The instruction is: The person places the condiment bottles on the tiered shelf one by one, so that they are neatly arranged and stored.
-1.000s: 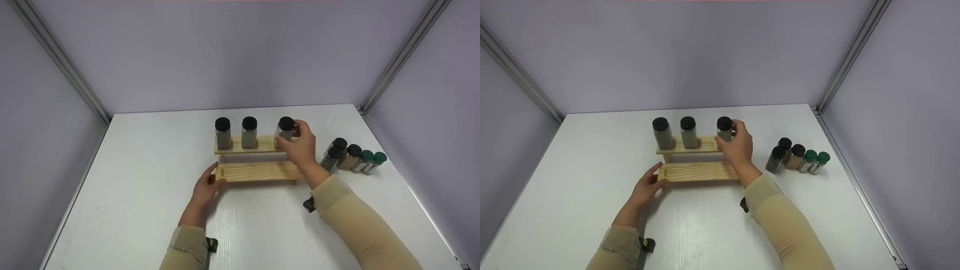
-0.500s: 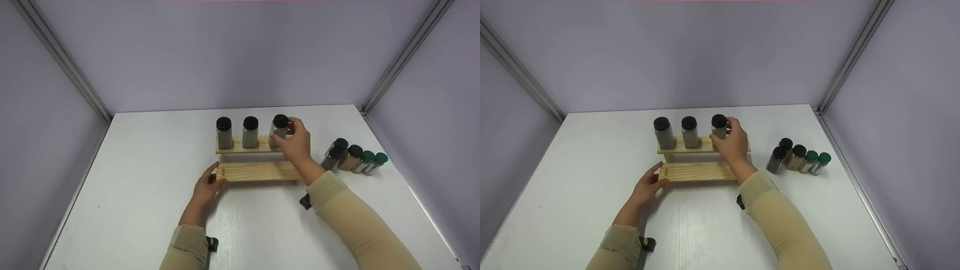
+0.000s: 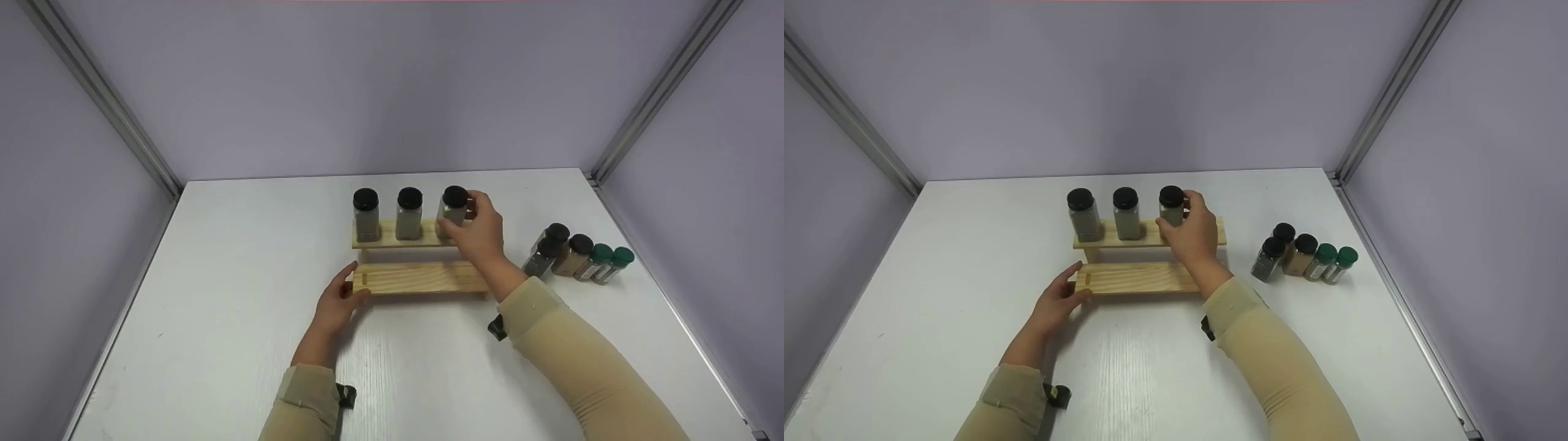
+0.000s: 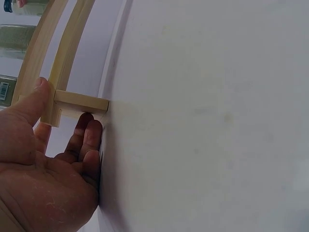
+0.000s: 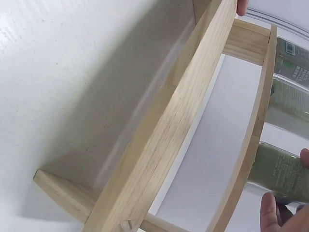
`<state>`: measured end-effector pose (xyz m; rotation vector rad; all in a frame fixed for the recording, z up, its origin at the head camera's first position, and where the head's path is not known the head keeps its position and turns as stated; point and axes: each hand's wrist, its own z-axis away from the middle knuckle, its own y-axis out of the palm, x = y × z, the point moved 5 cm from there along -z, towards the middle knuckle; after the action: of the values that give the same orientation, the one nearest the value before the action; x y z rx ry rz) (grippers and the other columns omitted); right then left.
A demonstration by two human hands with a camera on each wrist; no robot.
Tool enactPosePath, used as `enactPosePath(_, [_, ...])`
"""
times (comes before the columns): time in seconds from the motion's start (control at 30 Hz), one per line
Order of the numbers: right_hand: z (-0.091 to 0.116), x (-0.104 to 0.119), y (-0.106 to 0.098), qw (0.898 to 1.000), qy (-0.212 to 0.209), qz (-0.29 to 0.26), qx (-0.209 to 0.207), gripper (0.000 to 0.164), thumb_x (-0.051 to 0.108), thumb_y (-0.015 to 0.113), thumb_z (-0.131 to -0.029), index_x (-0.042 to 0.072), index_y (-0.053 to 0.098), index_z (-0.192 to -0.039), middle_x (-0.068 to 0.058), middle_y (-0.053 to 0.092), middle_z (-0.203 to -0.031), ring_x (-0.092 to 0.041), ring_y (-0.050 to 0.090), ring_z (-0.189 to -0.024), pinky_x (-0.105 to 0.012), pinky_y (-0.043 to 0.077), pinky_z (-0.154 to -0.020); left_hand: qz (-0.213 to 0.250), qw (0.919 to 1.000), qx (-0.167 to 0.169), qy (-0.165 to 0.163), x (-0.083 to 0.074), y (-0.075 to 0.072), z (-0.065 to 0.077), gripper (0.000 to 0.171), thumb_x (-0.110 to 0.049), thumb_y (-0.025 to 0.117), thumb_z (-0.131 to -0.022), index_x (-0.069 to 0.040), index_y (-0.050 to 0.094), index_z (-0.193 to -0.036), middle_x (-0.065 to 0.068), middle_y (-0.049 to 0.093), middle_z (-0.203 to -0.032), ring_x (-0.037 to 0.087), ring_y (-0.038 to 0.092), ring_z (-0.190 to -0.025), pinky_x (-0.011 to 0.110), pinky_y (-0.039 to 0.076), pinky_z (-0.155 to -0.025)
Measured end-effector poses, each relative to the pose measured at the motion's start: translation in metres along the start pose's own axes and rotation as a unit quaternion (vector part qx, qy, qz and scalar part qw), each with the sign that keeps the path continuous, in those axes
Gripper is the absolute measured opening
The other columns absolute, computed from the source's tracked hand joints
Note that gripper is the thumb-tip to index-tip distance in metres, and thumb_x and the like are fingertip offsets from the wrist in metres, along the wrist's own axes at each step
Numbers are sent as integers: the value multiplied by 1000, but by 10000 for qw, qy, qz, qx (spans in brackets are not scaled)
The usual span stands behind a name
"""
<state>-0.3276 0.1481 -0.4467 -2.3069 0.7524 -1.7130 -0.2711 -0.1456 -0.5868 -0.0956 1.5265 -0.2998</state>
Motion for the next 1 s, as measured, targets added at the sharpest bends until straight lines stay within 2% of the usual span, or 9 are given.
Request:
enactPosePath(0.3, [-1,1,0,9997,74,104,220,65,16,87,-89,3,54,-143,-18,65,-127,-32,66,-111,-47,55,-95,73,10000,1,19,0,-1,-1,68,-19,74,-102,-8,43,-162,17,68,-122,23,62,-103,34,52,-83])
enactPosePath(0.5, [3,-2,-10,9984,314,181,444,79,20,90,-87,6,47,-152,-17,62,-137,-34,65,-116,-49,55,-95,-43,10000,-14,-41,1,-1,-1,68,-21,74,-102,-10,44,-162,15,66,-119,23,58,-101,34,50,-81])
enactPosePath(0.6, [5,-6,-21,9981,398,249,404,84,22,92,-86,7,45,-154,-16,61,-141,-34,62,-121,-49,53,-98,-80,9999,-13,-77,0,-1,0,68,-21,74,-102,-10,44,-162,14,65,-116,22,55,-98,34,49,-79])
enactPosePath(0.73, [5,-13,-42,9983,311,424,237,85,21,91,-87,6,43,-155,-17,59,-143,-35,60,-122,-52,52,-97,98,9999,4,-86,0,-1,0,68,-18,74,-102,-9,43,-162,12,61,-109,20,50,-90,34,48,-76])
enactPosePath(1.0, [8,-33,-84,9972,343,569,-332,83,20,89,-89,3,42,-154,-20,57,-141,-37,60,-122,-52,52,-98,145,9999,-9,-4,5,-4,-1,68,-16,75,-102,-7,43,-162,9,62,-102,17,50,-84,31,48,-73])
